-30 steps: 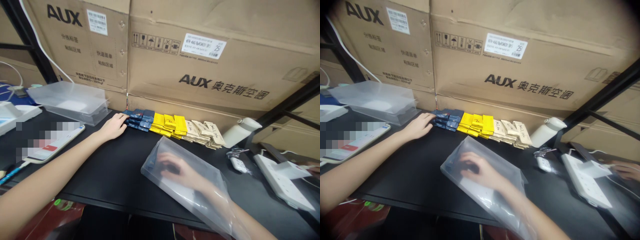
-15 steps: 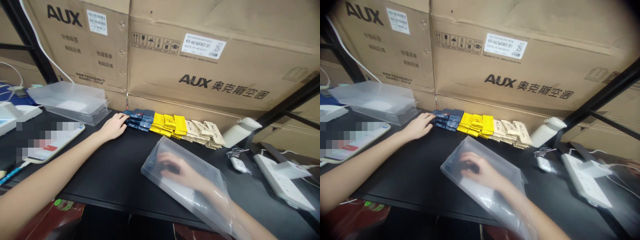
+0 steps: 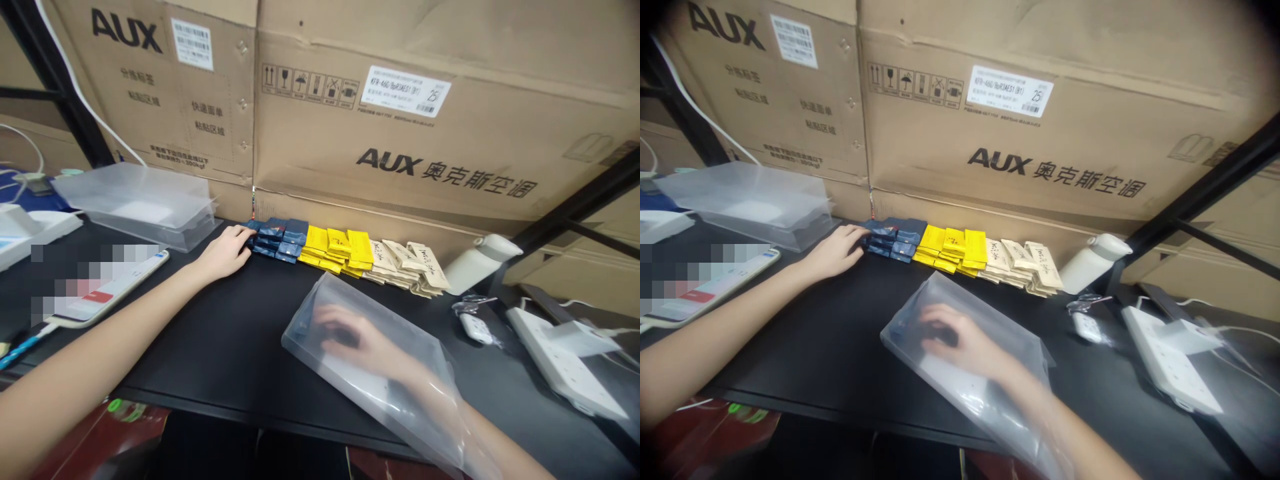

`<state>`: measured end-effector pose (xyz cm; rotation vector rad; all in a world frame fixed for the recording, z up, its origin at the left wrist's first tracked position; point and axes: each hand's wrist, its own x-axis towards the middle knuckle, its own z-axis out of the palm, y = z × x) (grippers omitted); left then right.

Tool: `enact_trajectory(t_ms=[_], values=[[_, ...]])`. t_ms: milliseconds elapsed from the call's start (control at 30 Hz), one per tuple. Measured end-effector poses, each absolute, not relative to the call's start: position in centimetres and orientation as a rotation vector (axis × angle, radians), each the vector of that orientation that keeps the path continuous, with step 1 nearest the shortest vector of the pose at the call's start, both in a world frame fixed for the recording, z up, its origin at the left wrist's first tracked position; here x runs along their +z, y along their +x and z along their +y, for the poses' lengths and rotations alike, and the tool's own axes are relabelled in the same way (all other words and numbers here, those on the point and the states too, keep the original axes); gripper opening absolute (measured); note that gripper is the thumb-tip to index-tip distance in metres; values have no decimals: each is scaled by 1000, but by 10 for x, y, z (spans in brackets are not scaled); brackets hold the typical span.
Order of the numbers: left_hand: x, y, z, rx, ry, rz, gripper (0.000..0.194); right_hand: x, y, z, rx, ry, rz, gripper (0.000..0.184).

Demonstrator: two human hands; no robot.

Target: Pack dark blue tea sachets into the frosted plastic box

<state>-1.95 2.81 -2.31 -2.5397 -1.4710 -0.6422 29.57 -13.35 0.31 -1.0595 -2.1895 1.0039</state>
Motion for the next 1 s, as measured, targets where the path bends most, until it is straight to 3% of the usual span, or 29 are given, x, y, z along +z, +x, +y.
enact_trajectory(t_ms=[1000], values=[[-15, -27, 29, -555, -2452, -1549, 47, 4, 297, -134, 951, -1071, -2223, 31]])
